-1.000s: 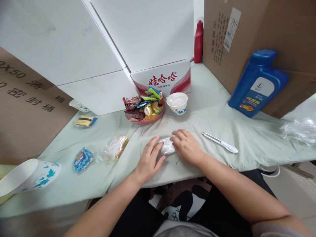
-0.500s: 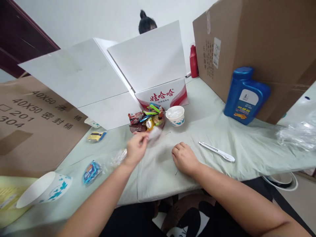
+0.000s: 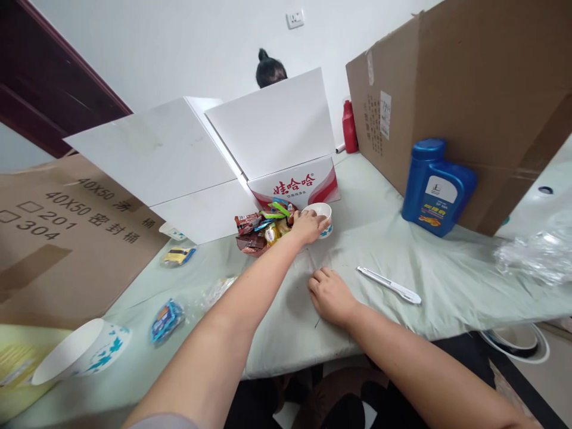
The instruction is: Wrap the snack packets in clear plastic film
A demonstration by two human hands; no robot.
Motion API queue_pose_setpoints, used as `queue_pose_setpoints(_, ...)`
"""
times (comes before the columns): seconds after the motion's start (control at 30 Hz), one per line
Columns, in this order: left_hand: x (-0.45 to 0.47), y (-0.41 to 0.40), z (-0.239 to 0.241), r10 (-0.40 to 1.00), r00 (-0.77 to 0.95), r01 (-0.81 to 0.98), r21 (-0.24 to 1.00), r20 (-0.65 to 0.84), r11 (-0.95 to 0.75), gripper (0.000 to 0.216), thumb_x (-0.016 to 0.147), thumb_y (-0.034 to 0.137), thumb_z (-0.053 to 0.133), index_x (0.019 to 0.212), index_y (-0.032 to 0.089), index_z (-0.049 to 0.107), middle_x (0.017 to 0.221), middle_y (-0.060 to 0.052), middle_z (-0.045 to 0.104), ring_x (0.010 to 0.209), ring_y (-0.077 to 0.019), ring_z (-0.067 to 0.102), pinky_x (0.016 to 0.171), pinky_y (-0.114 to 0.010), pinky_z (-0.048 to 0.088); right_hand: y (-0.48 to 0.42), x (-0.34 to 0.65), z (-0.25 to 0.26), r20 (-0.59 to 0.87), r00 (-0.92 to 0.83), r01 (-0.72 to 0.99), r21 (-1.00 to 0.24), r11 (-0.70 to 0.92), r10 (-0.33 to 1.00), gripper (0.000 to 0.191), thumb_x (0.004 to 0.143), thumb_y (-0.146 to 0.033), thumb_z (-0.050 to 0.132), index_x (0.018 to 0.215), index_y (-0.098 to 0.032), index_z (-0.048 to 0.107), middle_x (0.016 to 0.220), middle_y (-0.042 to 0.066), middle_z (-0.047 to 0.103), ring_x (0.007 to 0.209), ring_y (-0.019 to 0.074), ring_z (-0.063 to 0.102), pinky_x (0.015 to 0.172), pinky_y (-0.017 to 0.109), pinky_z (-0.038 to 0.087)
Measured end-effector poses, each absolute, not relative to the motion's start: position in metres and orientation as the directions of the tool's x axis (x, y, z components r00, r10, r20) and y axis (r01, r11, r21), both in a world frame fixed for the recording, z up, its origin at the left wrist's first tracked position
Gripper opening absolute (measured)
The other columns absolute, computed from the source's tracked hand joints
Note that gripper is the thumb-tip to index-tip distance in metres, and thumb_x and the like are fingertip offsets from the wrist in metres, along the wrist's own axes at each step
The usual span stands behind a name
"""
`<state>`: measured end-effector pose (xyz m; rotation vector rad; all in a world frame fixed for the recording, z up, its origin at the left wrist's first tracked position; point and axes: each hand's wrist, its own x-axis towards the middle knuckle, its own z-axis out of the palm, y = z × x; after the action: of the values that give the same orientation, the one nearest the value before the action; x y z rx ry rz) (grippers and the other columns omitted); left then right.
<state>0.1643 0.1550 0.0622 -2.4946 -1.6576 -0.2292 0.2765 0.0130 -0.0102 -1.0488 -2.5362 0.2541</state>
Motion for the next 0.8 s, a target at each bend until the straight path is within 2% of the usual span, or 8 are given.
queue_pose_setpoints(0.1, 0.163, 0.128, 0.063, 0.871, 0.379, 0.921, -0.038, 0.312, -0.387, 0.045, 0.096, 0.047, 0.044, 0.129, 0.019, 0.057, 0.134, -0.016, 0.053, 0.129, -0.0325, 0.041, 0.110, -0.056, 0.020, 0.014, 0.277, -0.010, 0.266, -0.655, 0.645, -0.291, 0.707, 0.707, 0.010, 0.089, -0.018, 0.055, 0.089, -0.015, 0.064, 0.096, 0.010, 0.062, 0.093, 0.0225, 0.050, 0.087, 0.035, 0.041)
queue_pose_setpoints(0.2, 0.154, 0.081, 0.058, 0.798, 0.400, 0.894, 0.001, 0.452, -0.449, 0.046, 0.092, 0.039, 0.051, 0.133, 0.018, 0.052, 0.137, -0.015, 0.050, 0.129, -0.0291, 0.042, 0.110, -0.048, 0.025, 0.014, 0.278, -0.012, 0.271, -0.659, 0.645, -0.276, 0.713, 0.701, 0.011, 0.088, -0.018, 0.056, 0.093, -0.014, 0.065, 0.099, 0.011, 0.063, 0.095, 0.0243, 0.050, 0.087, 0.036, 0.041)
queue_pose_setpoints(0.33, 0.117, 0.006, 0.039, 0.830, 0.384, 0.888, 0.085, 0.406, -0.453, 0.043, 0.085, 0.033, 0.057, 0.126, 0.019, 0.057, 0.135, -0.013, 0.052, 0.128, -0.0288, 0.043, 0.108, -0.046, 0.032, 0.011, 0.280, -0.013, 0.283, -0.670, 0.642, -0.244, 0.727, 0.687, 0.015, 0.088, -0.020, 0.056, 0.098, -0.013, 0.066, 0.102, 0.013, 0.063, 0.099, 0.0269, 0.050, 0.089, 0.038, 0.041)
queue_pose_setpoints(0.4, 0.085, -0.025, 0.032, 0.895, 0.255, 0.949, 0.085, 0.367, -0.305, 0.044, 0.083, 0.033, 0.060, 0.126, 0.020, 0.057, 0.137, -0.014, 0.051, 0.131, -0.0324, 0.040, 0.108, -0.051, 0.031, 0.008, 0.281, -0.011, 0.278, -0.678, 0.637, -0.241, 0.733, 0.680, 0.015, 0.090, -0.021, 0.055, 0.097, -0.013, 0.066, 0.102, 0.012, 0.063, 0.099, 0.0264, 0.051, 0.089, 0.038, 0.041)
queue_pose_setpoints(0.47, 0.049, -0.048, 0.028, 0.920, -0.017, 0.998, 0.055, 0.393, -0.005, 0.049, 0.082, 0.030, 0.061, 0.129, 0.019, 0.055, 0.141, -0.017, 0.046, 0.136, -0.0387, 0.033, 0.108, -0.060, 0.026, 0.007, 0.281, -0.010, 0.266, -0.684, 0.637, -0.235, 0.734, 0.679, 0.015, 0.091, -0.021, 0.054, 0.098, -0.014, 0.066, 0.104, 0.012, 0.063, 0.100, 0.0264, 0.052, 0.089, 0.038, 0.041)
queue_pose_setpoints(0.57, 0.000, -0.066, 0.025, 0.809, -0.393, 0.910, 0.060, 0.437, 0.409, 0.061, 0.084, 0.038, 0.060, 0.138, 0.012, 0.047, 0.151, -0.025, 0.029, 0.140, -0.0477, 0.021, 0.106, -0.068, 0.023, 0.004, 0.280, -0.006, 0.235, -0.684, 0.652, -0.228, 0.723, 0.691, 0.016, 0.091, -0.021, 0.054, 0.099, -0.013, 0.066, 0.106, 0.012, 0.063, 0.101, 0.0272, 0.052, 0.088, 0.038, 0.041)
queue_pose_setpoints(0.63, -0.022, -0.070, 0.021, 0.797, -0.499, 0.861, 0.092, 0.340, 0.500, 0.069, 0.084, 0.044, 0.060, 0.142, 0.011, 0.042, 0.153, -0.027, 0.023, 0.139, -0.0498, 0.024, 0.104, -0.066, 0.029, 0.003, 0.279, -0.002, 0.206, -0.690, 0.659, -0.219, 0.719, 0.694, 0.017, 0.091, -0.022, 0.054, 0.100, -0.013, 0.066, 0.108, 0.013, 0.063, 0.102, 0.0278, 0.053, 0.088, 0.039, 0.041)
queue_pose_setpoints(0.8, -0.033, -0.053, 0.012, 0.910, -0.343, 0.933, 0.195, 0.231, 0.303, 0.043, 0.090, 0.023, 0.048, 0.130, 0.010, 0.055, 0.131, -0.024, 0.054, 0.118, -0.0366, 0.055, 0.098, -0.052, 0.045, 0.005, 0.296, 0.015, 0.127, -0.708, 0.669, -0.196, 0.717, 0.695, 0.023, 0.091, -0.030, 0.058, 0.108, -0.016, 0.065, 0.116, 0.012, 0.064, 0.107, 0.0277, 0.056, 0.089, 0.039, 0.041)
